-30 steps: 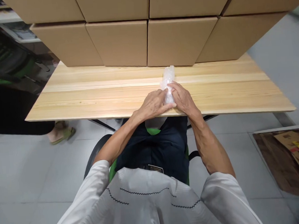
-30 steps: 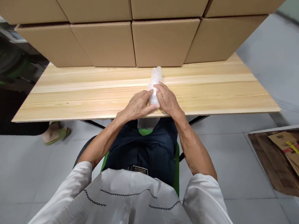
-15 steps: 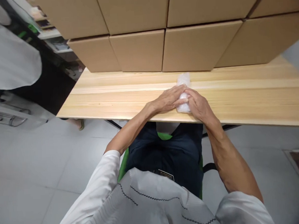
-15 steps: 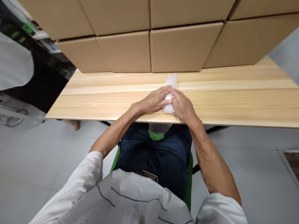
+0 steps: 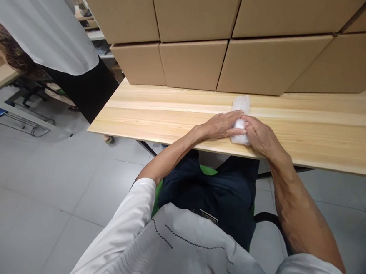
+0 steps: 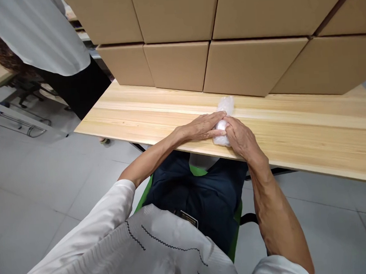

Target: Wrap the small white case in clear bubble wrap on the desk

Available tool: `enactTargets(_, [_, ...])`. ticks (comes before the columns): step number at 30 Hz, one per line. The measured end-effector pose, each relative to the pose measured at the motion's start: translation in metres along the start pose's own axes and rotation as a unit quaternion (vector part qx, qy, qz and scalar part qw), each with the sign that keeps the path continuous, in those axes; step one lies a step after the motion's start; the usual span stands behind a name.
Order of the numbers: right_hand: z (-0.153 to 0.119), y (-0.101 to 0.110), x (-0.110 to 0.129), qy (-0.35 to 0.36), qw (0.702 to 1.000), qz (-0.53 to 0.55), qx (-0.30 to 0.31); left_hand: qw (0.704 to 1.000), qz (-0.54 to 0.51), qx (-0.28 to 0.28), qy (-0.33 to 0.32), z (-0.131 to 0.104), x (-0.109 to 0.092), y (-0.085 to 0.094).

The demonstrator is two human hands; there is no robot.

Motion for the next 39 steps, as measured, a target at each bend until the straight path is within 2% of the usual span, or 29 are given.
enactTargets(9, [-0.005,-0.003,-0.006,0.005,1.0,-0.006,-0.001,1.0,0.005,0.001,0.019,-0.002,-0.002,-0.002])
enactTargets(16, [-0.007,-0.006,-0.01,-0.017,0.999,-0.015,0.026,0.999,-0.034,0.0,-0.007,-0.002,0.0,0.0])
enactTargets(23, [-0.006,-0.003,-0.009,-0.005,0.999,-0.032,0.033,0.999,-0.038,-0.002,-0.024,-0.007,-0.006,0.003])
enactTargets(26, [-0.005,-0.003,-0.008,-0.02,0.998,-0.033,0.044,1.0,-0.027,-0.002,-0.009,-0.006,-0.003,0.002])
enactTargets(29, [-0.001,-0.002,-0.008,0.016,0.999,-0.026,0.012,0.999,-0.029,-0.013,-0.016,-0.003,0.0,0.004])
enactTargets(36, [0.005,-0.008,-0.01,-0.001,0.999,-0.032,0.042,1.0,-0.023,0.002,0.003,-0.003,0.008,0.006])
enactTargets(39, [0.006,-0.009,-0.009,0.006,0.998,-0.032,0.047,1.0,-0.025,-0.009,-0.008,-0.003,0.008,0.008])
Point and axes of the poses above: each hand's wrist, its own z-axis towards the middle knuckle, its own y-axis out of the back of the hand, x = y × z, the point moved 6 cm from there along z, towards the middle knuckle, and after that the axes turned 15 degrees about y, right-handed, at the moved point
